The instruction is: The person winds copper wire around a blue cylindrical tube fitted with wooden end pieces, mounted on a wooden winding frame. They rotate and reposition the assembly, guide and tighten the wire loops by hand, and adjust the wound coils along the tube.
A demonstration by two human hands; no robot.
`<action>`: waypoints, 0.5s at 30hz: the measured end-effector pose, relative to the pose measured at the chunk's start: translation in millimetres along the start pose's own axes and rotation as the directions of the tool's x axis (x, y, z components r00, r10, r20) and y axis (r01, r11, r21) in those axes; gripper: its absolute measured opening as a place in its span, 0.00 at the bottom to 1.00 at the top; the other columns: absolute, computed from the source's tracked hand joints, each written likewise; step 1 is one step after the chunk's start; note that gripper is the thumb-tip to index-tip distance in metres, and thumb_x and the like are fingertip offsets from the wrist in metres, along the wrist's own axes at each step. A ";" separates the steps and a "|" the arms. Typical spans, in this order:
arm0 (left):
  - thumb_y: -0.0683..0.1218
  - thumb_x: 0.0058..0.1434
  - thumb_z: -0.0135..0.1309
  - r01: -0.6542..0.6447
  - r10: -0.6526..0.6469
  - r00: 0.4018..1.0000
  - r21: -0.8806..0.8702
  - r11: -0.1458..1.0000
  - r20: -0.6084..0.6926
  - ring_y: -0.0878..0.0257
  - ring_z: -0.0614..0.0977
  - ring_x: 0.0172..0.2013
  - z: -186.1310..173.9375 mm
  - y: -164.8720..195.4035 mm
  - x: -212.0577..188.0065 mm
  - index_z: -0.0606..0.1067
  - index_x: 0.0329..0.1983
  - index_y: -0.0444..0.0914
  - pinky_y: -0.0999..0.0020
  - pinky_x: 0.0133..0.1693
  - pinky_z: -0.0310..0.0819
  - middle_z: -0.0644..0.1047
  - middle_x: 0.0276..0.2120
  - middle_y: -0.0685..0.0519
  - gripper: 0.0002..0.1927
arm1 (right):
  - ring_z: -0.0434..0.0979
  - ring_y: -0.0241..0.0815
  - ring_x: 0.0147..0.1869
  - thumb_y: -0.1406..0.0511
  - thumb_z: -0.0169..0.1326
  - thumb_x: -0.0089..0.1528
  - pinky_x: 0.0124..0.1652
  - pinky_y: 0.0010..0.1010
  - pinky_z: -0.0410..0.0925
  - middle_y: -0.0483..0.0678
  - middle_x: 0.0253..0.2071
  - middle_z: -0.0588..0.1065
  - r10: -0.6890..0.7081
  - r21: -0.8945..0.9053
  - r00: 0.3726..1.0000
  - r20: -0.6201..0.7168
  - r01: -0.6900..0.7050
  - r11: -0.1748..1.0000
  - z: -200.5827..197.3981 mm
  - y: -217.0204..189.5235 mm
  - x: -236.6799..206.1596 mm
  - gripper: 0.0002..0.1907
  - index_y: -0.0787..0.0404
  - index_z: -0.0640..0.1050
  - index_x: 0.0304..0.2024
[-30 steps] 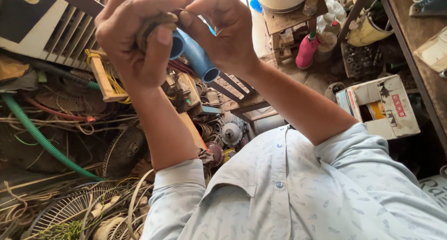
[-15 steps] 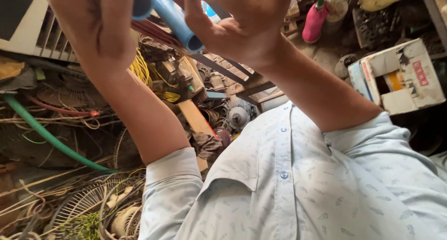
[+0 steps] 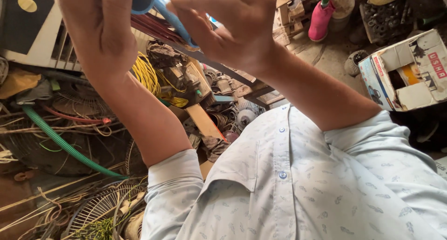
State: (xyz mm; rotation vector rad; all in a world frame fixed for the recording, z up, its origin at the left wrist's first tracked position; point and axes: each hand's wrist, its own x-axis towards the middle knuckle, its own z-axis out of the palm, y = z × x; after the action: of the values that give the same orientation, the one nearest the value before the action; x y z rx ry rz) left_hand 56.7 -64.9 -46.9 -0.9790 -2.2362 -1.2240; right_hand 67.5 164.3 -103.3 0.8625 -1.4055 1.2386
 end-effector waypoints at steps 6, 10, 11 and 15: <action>0.46 0.84 0.45 -0.091 0.087 0.995 0.128 0.988 0.042 0.59 0.72 0.39 -4.3 4.3 7.5 0.74 0.55 0.33 0.59 0.47 0.66 0.74 0.37 0.49 0.11 | 0.85 0.39 0.42 0.75 0.66 0.67 0.41 0.25 0.79 0.51 0.47 0.80 0.153 0.053 0.988 -0.033 -0.151 0.987 -6.0 -12.0 -7.9 0.07 0.64 0.80 0.45; 0.45 0.77 0.38 -0.110 0.115 0.993 0.234 0.966 -0.010 0.57 0.72 0.44 -5.9 -7.5 4.2 0.75 0.59 0.37 0.56 0.53 0.66 0.72 0.42 0.48 0.17 | 0.82 0.36 0.40 0.74 0.66 0.67 0.36 0.22 0.75 0.50 0.47 0.80 0.172 0.065 0.984 -0.054 -0.169 0.984 -2.3 -6.7 -9.4 0.07 0.63 0.80 0.44; 0.43 0.76 0.39 -0.114 0.123 0.992 0.209 0.971 -0.030 0.57 0.72 0.45 -5.8 -9.2 2.1 0.75 0.59 0.38 0.55 0.53 0.66 0.72 0.43 0.49 0.16 | 0.82 0.36 0.39 0.75 0.66 0.67 0.35 0.22 0.75 0.51 0.47 0.80 0.172 0.077 0.983 -0.067 -0.167 0.983 -1.3 -4.9 -8.9 0.07 0.64 0.80 0.43; 0.37 0.74 0.45 -0.193 0.211 0.975 0.204 0.960 -0.073 0.55 0.72 0.47 -7.8 -12.5 -0.8 0.74 0.60 0.42 0.53 0.53 0.68 0.71 0.48 0.51 0.15 | 0.83 0.39 0.40 0.76 0.65 0.67 0.37 0.25 0.74 0.51 0.44 0.81 0.135 0.063 0.988 -0.078 -0.130 0.990 2.3 0.5 -7.5 0.07 0.65 0.80 0.43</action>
State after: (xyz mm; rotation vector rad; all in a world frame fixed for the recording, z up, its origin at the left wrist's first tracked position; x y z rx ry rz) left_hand 48.2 -76.4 -50.3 -1.0214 -2.0787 -0.9221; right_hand 68.2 161.4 -110.6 0.7590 -1.3847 1.4061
